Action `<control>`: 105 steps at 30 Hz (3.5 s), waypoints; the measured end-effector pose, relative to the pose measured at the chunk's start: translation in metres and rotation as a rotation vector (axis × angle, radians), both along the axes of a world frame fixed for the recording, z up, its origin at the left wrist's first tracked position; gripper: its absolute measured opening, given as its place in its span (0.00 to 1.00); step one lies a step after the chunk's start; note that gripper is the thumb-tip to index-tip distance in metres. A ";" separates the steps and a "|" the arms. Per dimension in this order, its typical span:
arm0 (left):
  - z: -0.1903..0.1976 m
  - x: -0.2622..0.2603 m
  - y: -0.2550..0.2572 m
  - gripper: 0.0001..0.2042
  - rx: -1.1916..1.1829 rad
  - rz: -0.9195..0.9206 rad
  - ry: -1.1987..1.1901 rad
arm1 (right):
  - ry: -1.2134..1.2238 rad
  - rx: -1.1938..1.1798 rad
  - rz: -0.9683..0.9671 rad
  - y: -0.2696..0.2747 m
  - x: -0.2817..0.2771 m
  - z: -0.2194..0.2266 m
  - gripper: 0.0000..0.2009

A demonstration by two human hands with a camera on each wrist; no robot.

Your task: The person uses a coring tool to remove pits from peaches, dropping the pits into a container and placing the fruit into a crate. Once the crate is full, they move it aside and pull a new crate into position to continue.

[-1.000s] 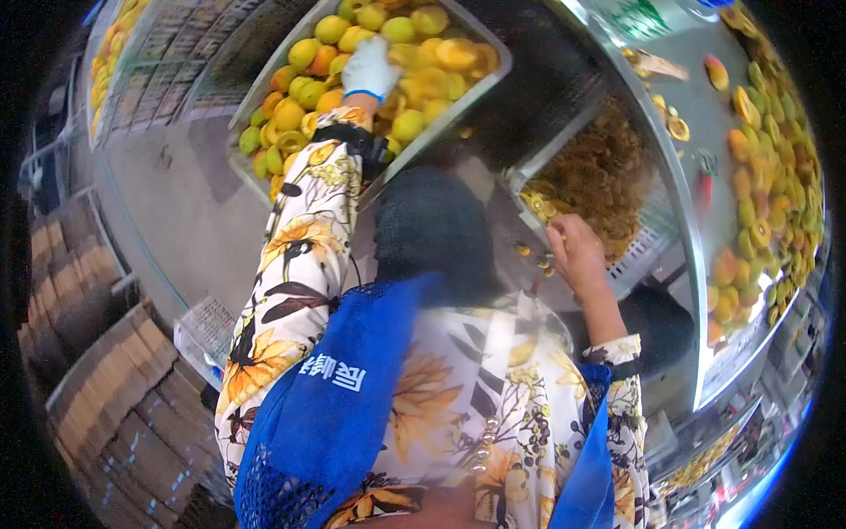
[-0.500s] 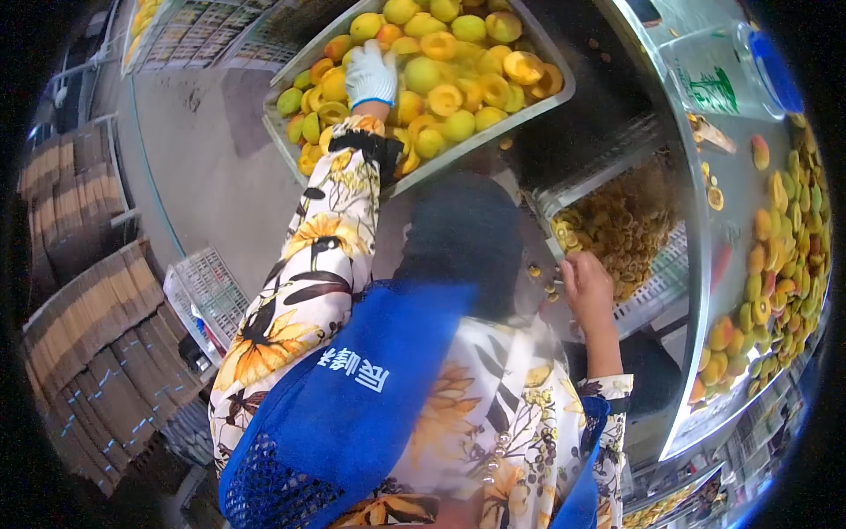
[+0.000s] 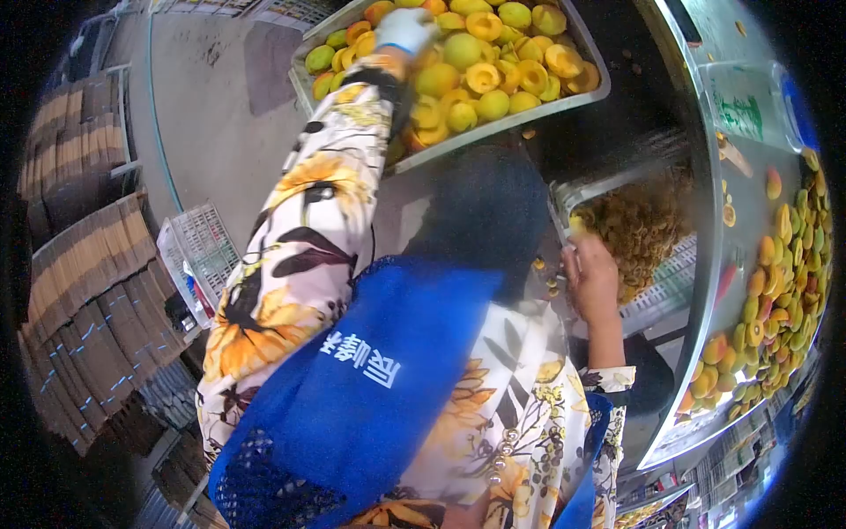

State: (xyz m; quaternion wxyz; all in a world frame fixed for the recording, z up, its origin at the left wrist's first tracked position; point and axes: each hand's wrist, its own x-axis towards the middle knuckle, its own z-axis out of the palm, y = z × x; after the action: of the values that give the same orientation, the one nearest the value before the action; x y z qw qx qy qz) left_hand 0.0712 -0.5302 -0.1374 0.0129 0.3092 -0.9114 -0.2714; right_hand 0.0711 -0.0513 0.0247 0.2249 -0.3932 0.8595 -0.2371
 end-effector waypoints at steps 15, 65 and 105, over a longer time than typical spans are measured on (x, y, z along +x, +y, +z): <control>0.063 0.264 0.069 0.12 -0.229 0.505 0.077 | 0.169 -0.160 -0.408 0.093 -0.037 0.027 0.15; 0.031 0.040 0.062 0.29 -0.514 0.150 0.065 | -0.084 0.392 -1.549 0.403 0.243 -0.087 0.15; -0.013 -0.145 0.177 0.26 -0.211 -0.499 0.493 | 0.202 0.554 -1.849 0.421 0.321 -0.096 0.15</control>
State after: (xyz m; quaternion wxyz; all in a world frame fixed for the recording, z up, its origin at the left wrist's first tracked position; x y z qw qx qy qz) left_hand -0.0734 -0.3530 -0.1509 0.1976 -0.0005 -0.9512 -0.2369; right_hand 0.3917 0.3701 -0.0709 -0.0404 0.4864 0.8696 -0.0745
